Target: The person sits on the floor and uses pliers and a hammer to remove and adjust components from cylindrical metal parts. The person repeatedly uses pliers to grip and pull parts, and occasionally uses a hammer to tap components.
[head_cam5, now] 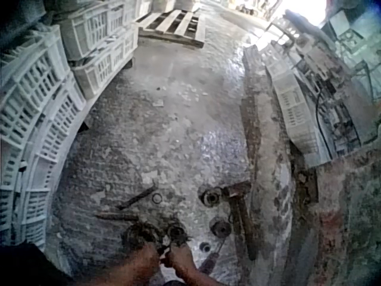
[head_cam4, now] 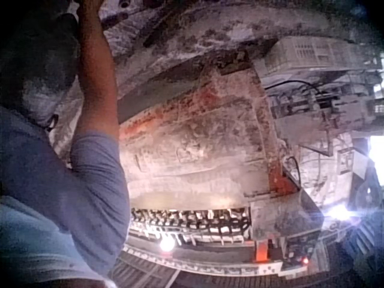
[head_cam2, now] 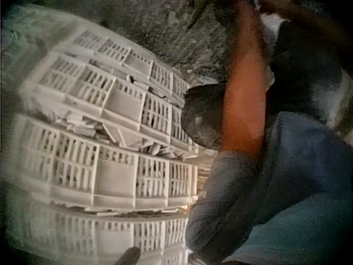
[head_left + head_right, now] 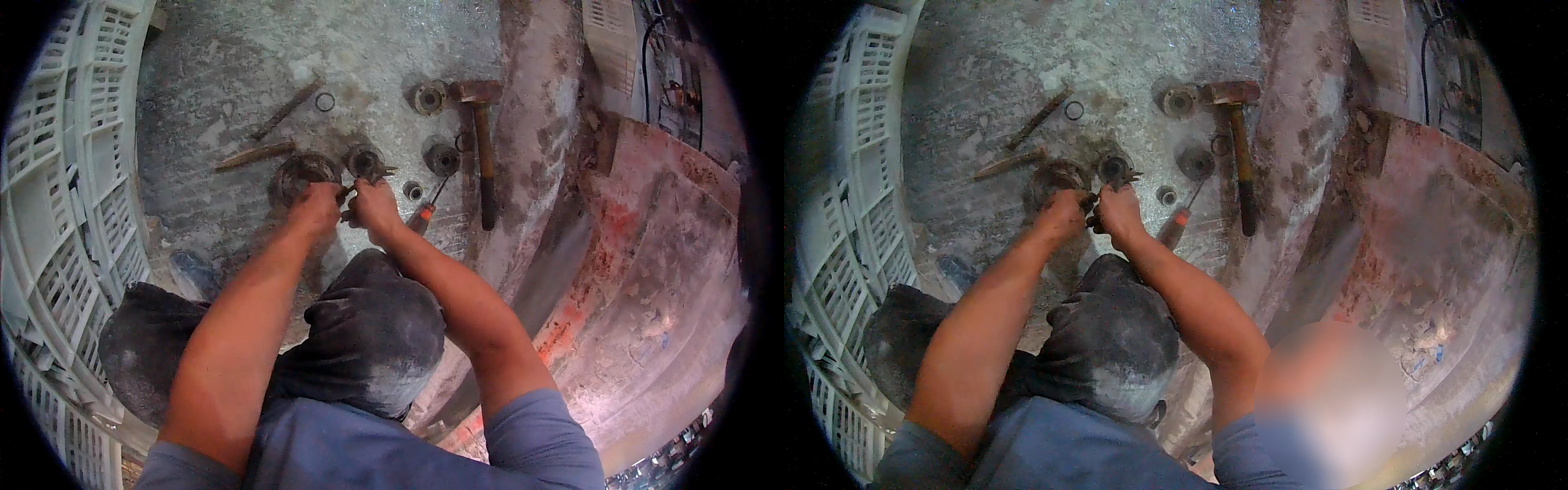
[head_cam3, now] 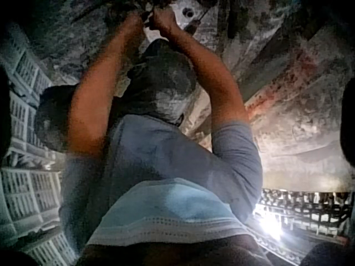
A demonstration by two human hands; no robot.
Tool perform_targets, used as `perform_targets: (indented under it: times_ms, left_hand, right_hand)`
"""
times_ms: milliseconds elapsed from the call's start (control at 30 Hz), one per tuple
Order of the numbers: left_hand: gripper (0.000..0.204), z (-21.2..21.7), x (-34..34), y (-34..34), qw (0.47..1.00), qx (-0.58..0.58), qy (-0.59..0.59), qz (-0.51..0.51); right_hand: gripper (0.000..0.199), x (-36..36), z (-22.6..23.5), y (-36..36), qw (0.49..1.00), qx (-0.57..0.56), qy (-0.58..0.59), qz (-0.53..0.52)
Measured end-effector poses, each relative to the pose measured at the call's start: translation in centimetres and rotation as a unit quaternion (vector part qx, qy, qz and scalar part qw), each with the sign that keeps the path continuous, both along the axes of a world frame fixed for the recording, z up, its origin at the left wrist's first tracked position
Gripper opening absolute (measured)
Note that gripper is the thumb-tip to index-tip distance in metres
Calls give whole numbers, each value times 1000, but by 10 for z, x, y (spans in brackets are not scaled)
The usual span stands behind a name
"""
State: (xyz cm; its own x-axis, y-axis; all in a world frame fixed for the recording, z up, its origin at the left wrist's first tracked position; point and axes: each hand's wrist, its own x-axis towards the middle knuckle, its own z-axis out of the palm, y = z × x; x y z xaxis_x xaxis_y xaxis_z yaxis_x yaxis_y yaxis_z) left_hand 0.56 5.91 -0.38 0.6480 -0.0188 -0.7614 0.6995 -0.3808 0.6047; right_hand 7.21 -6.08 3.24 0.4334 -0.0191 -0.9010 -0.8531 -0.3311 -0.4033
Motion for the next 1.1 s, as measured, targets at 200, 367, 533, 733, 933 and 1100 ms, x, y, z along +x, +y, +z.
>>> perform_targets:
  times_ms: [200, 367, 533, 733, 933, 1100]
  left_hand:
    - [34, 9, 2, 3, 999, -41, 19, 18]
    - [38, 17, 10, 12, 953, -239, 153, 110]
    - [41, 20, 2, 7, 990, -136, 45, -3]
    - [38, 28, 6, 9, 946, -241, 173, 131]
    - [34, -4, -4, 5, 993, -111, 8, 29]
    - [33, -1, -9, -12, 998, 56, 15, -39]
  right_hand:
    - [19, 7, 0, 1, 1000, 3, -1, 22]
    - [27, 5, -31, -20, 952, -45, -122, 279]
    - [26, 5, -42, -21, 958, -55, -92, 267]
    - [27, 18, -18, -18, 873, -90, -112, 467]
    - [30, 17, -33, -23, 956, -53, -15, 288]
    - [33, 16, -27, -24, 944, -37, -66, 322]
